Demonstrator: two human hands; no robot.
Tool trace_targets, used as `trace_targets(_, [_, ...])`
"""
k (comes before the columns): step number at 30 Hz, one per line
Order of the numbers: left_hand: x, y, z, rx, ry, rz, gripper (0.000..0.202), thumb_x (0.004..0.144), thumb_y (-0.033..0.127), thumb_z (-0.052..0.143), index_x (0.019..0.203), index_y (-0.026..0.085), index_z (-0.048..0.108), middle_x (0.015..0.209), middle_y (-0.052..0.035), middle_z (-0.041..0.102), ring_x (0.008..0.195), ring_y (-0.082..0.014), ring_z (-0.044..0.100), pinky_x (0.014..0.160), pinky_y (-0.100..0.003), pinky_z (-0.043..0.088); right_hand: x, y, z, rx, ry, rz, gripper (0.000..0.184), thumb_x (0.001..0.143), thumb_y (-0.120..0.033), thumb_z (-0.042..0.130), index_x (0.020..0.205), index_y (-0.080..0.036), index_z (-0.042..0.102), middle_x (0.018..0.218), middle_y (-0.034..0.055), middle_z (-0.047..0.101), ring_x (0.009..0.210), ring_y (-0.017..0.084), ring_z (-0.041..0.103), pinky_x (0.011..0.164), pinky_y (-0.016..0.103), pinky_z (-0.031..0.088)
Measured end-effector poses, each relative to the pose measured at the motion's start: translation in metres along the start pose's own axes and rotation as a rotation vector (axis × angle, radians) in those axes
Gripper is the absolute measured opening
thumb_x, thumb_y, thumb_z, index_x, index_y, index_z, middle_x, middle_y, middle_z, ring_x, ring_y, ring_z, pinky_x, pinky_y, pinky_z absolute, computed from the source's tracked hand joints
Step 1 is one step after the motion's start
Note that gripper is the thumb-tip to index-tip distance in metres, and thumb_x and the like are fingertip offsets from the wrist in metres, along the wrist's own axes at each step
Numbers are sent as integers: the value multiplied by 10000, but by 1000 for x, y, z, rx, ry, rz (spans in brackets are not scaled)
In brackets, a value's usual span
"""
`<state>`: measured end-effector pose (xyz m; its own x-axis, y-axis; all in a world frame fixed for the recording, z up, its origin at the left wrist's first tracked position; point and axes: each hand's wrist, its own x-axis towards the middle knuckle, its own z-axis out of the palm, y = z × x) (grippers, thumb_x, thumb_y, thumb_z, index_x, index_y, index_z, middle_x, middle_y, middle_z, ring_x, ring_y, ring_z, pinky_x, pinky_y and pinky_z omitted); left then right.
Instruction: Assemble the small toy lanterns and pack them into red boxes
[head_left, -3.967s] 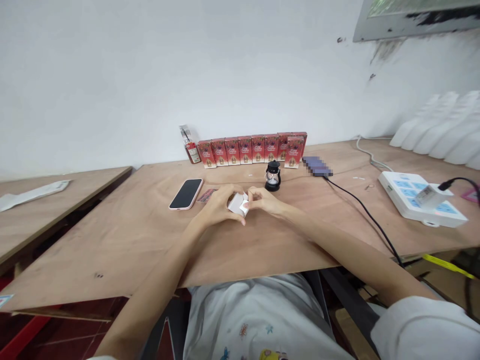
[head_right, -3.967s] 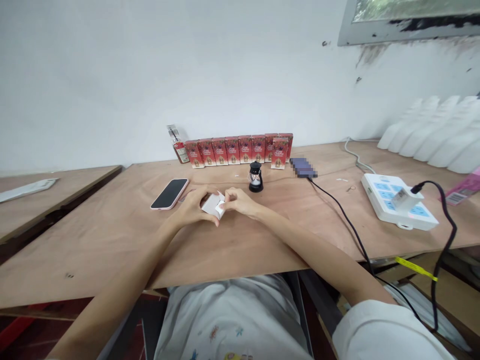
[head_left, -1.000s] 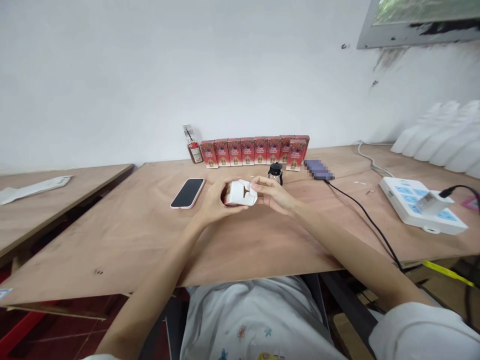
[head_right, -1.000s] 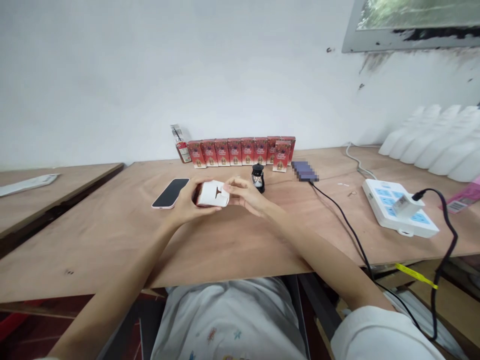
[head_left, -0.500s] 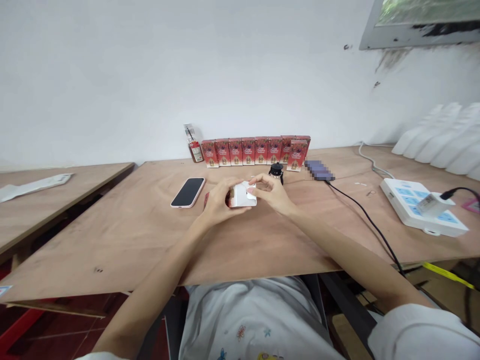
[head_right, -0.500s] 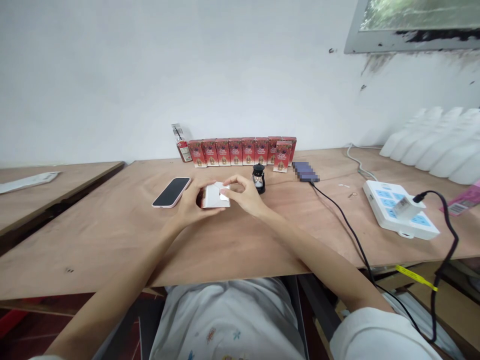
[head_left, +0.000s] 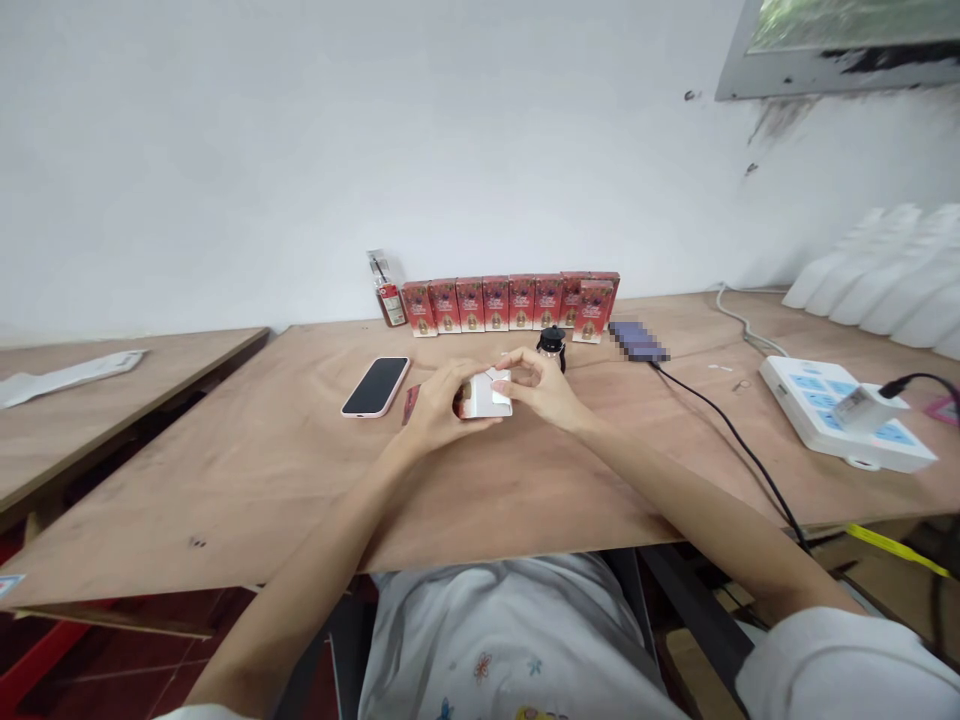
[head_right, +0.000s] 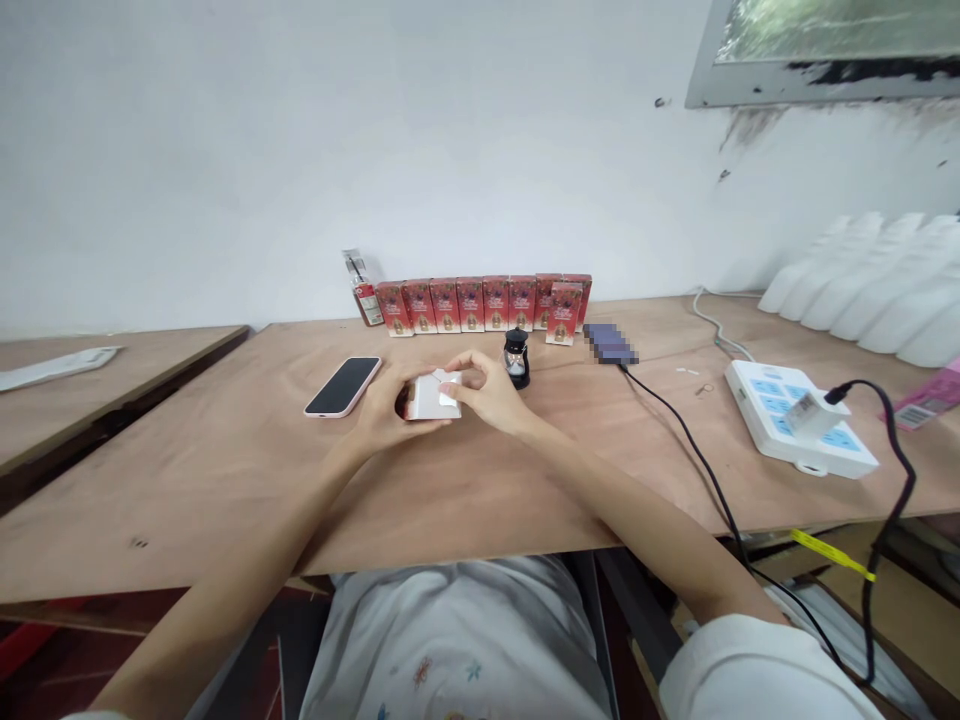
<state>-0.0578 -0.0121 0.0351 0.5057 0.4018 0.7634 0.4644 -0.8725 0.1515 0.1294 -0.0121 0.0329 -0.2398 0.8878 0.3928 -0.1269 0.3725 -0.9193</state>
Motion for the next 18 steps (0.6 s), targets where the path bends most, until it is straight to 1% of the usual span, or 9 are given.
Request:
trace_targets(4, [0,1,0,0,-2,-20,589,697,415,749,1183,225,474,1105,-84,617,1010,-233,607,812,-355,498,-1,-2,1,-8,15,-2,293,631,-300,772,825,-224,565,864,6,615,805,160,605,711,309,502])
trace_targets(8, [-1,0,1,14,13,-11,603,694,438,747,1189,228,473,1090,-83,619,987,-228,612,797,-345,495,-2,-4,1,-23,22,-15,292,643,-299,762,841,-221,563,940,15,609,804,150,605,705,299,505])
trace_targets(13, [-1,-3,2,37,41,67,467,707,427,739,1071,225,528,1083,-82,600,977,-218,604,770,-321,483,-4,-7,2,-64,16,-34,256,680,-301,732,851,-219,561,948,15,607,786,138,610,685,285,512])
trace_targets(15, [-1,-3,2,34,46,68,448,699,428,745,1036,225,532,1070,-75,600,958,-210,605,764,-315,478,-4,-8,2,-72,13,-43,250,690,-306,722,857,-220,558,951,14,605,764,134,612,675,288,514])
trace_targets(18, [-1,-3,2,31,38,35,460,687,442,748,1020,223,519,1055,-70,605,927,-202,611,741,-306,476,-4,-8,0,-67,-8,-44,257,695,-314,720,866,-224,551,953,17,607,759,139,615,671,298,514])
